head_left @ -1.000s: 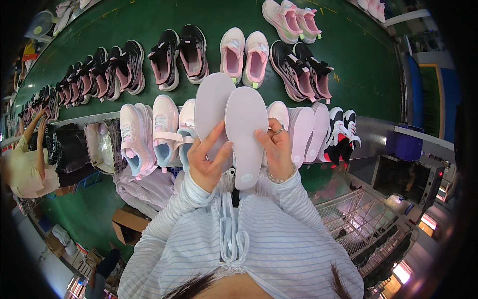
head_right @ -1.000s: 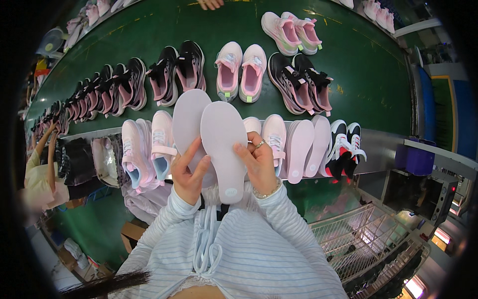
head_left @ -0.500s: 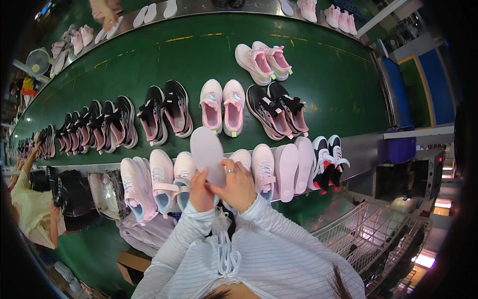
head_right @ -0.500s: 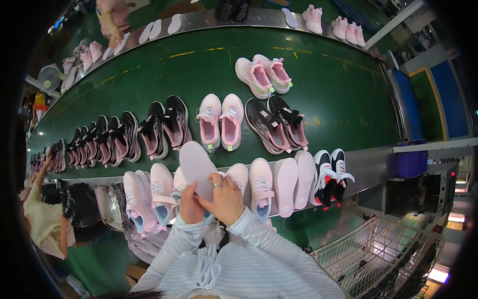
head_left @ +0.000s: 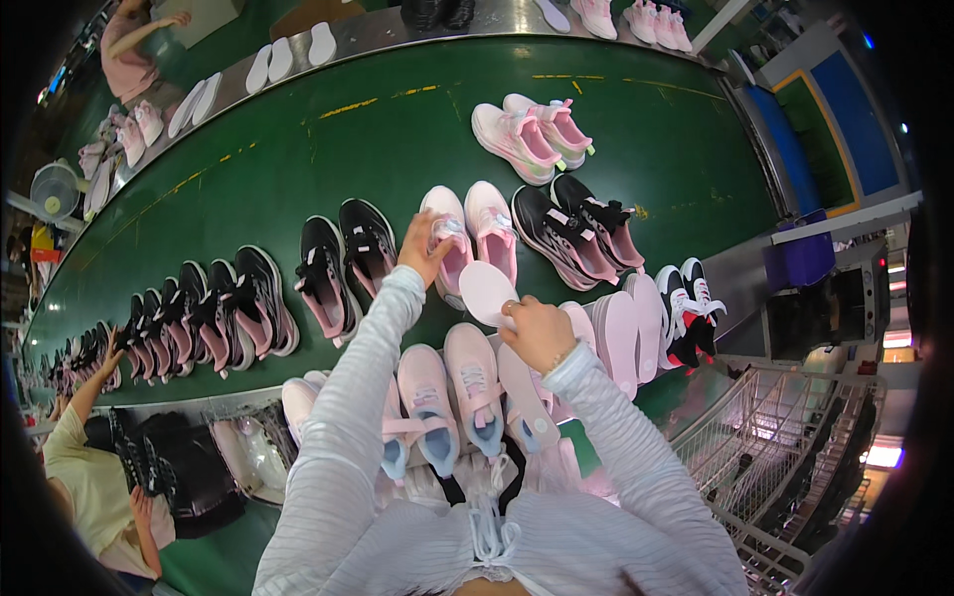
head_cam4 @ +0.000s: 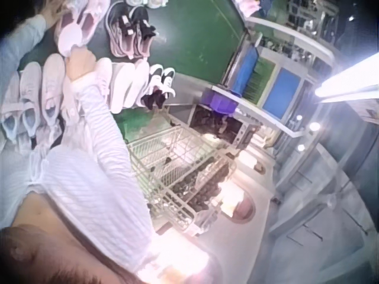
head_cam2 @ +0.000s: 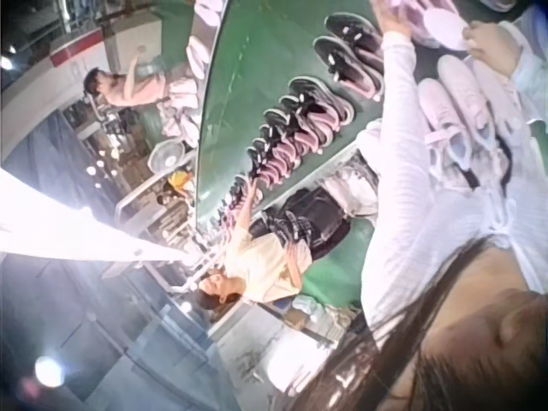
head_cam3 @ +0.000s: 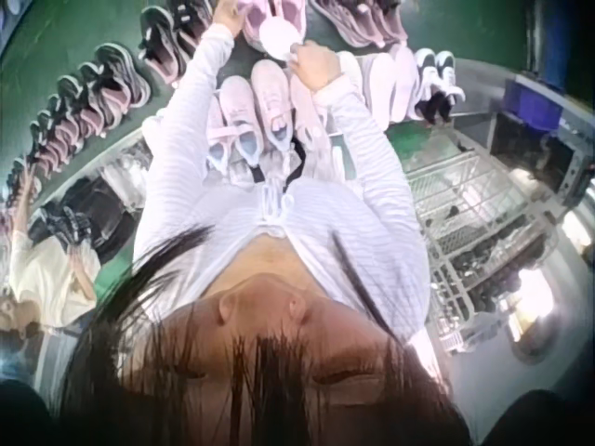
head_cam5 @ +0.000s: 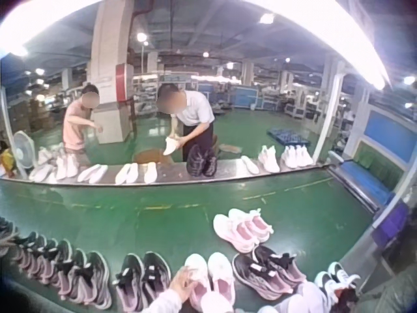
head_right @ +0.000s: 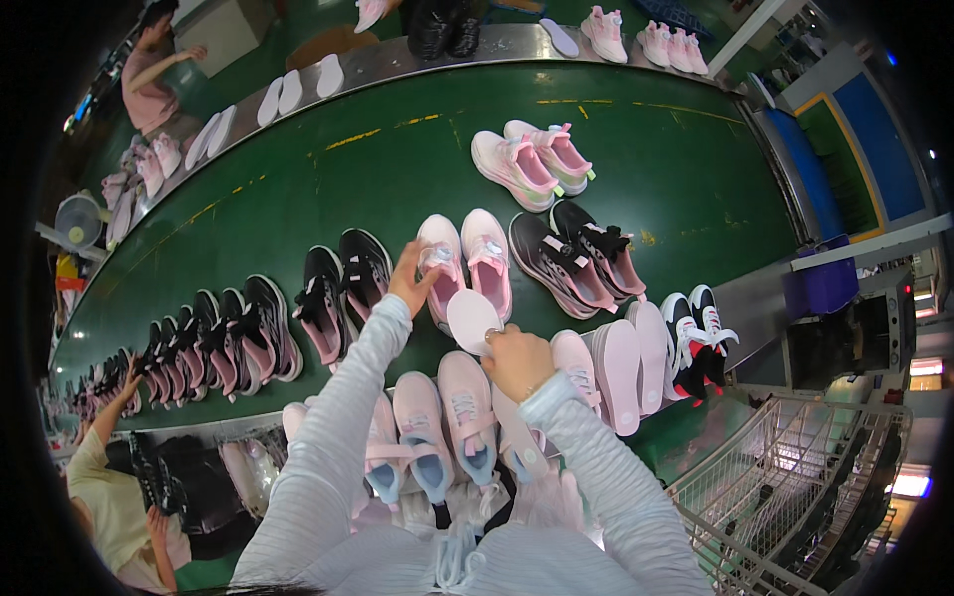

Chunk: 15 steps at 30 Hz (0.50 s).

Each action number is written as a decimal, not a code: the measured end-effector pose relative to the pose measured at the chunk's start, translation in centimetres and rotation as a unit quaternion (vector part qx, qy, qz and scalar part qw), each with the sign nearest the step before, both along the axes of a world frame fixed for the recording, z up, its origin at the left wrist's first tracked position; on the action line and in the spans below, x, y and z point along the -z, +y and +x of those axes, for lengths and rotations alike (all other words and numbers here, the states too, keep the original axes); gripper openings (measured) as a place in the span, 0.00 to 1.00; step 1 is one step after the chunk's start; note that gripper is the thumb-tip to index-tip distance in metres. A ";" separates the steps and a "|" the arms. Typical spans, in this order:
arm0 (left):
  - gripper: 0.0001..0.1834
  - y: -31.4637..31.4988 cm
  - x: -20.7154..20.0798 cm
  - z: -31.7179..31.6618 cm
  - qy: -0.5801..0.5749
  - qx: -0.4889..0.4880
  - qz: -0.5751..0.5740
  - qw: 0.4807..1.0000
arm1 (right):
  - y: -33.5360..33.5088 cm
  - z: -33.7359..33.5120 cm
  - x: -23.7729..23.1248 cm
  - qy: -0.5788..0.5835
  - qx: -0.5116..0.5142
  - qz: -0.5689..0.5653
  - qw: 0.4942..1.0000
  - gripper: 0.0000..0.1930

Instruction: The person inserts white insoles into pink and black sneakers on a factory assembly line. They handle shoes one at a time, placing each insole into the shoe and arranging the completed pairs on the conveyor belt.

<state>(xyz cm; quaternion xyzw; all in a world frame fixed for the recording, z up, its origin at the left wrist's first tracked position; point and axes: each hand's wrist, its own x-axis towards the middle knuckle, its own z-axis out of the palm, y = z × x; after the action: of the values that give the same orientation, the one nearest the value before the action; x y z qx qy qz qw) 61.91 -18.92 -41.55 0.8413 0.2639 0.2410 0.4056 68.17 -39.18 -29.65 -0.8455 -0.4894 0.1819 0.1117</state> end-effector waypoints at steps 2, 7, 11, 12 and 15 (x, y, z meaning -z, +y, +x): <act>0.19 1.3 -1.4 1.5 0.021 0.065 -0.003 0.998 | 2.0 0.4 0.4 -0.039 -0.048 -0.049 0.997 0.08; 0.25 2.2 -0.3 2.5 0.191 -0.084 0.046 0.977 | 6.8 -0.1 4.0 -0.101 -0.085 -0.081 0.988 0.07; 0.24 2.4 -0.2 1.9 0.204 -0.099 0.034 0.973 | 8.2 -0.8 3.8 -0.162 -0.121 -0.092 0.975 0.05; 0.24 2.6 0.0 1.1 0.206 -0.100 0.034 0.973 | 8.3 -1.3 2.8 -0.161 -0.123 -0.092 0.975 0.05; 0.21 2.5 0.5 -0.6 0.136 -0.044 -0.011 0.990 | 8.4 -1.9 0.2 -0.218 -0.154 -0.110 0.957 0.05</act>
<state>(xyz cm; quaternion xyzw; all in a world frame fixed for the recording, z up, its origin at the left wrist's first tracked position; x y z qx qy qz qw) 61.29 -16.41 -42.01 0.8494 0.3558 0.1389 0.3641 66.22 -30.74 -29.81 -0.7860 -0.6032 0.0611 -0.1210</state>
